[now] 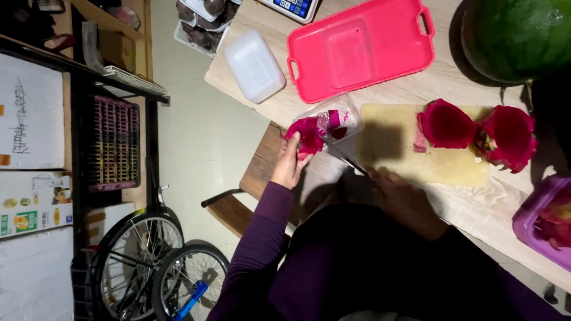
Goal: Peeling and cutting a dragon fruit into pieces and placing them into a plastic container.
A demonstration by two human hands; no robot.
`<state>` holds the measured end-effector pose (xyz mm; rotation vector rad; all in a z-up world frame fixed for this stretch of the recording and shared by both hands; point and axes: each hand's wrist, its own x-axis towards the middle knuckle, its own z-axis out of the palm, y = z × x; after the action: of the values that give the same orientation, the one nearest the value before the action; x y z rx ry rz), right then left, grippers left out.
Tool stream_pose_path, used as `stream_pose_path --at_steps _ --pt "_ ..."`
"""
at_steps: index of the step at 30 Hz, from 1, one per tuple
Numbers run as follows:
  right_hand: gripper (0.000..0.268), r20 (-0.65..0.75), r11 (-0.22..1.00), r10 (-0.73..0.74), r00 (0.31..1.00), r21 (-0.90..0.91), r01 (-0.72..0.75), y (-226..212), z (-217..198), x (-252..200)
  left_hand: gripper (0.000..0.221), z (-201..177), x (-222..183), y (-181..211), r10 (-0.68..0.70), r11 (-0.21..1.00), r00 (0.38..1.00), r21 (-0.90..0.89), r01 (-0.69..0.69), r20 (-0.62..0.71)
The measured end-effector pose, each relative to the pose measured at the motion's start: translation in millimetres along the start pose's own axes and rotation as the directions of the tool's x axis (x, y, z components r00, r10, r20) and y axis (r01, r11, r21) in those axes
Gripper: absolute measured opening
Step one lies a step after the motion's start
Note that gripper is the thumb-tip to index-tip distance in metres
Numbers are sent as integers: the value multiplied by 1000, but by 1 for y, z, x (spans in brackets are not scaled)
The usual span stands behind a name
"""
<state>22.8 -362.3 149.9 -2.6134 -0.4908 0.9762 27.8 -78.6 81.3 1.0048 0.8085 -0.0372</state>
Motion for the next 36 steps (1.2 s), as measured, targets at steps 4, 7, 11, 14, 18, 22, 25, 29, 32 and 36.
stream_pose_path --at_steps 4,7,11,14,18,22,25,29,32,36 --pt "57 -99 995 -28 995 92 37 28 22 9 64 -9 -1 3 -6 998 1000 65 8 -18" --pt "30 -686 921 -299 663 -27 388 33 17 4 64 -14 -8 17 24 999 1000 40 -23 -18" --pt "30 -343 968 64 937 249 25 39 2 -8 64 -19 -25 37 100 988 993 -121 -91 69" --pt "25 -561 943 -158 813 158 292 26 -4 -19 73 -24 -24 36 221 929 949 -343 -135 226" --pt "19 -738 837 -450 503 -151 526 10 -14 -28 93 -10 -26 46 381 877 827 -446 -180 414" --pt "21 -717 816 -452 530 -94 570 9 -15 -40 94 -15 -12 45 412 864 814 -459 -207 409" --pt "43 -521 849 -483 703 -82 523 16 -12 -44 98 -10 -21 57 487 831 713 -518 -201 504" --pt "49 -472 900 -418 777 -95 426 19 -8 -42 100 -4 -23 62 509 827 711 -504 -248 486" --pt "51 -442 915 -380 812 -53 400 15 -11 -46 99 -3 -26 63 511 827 705 -503 -250 491" --pt "53 -439 920 -362 822 -26 391 13 -11 -47 106 -7 -25 59 493 854 738 -420 -307 462"
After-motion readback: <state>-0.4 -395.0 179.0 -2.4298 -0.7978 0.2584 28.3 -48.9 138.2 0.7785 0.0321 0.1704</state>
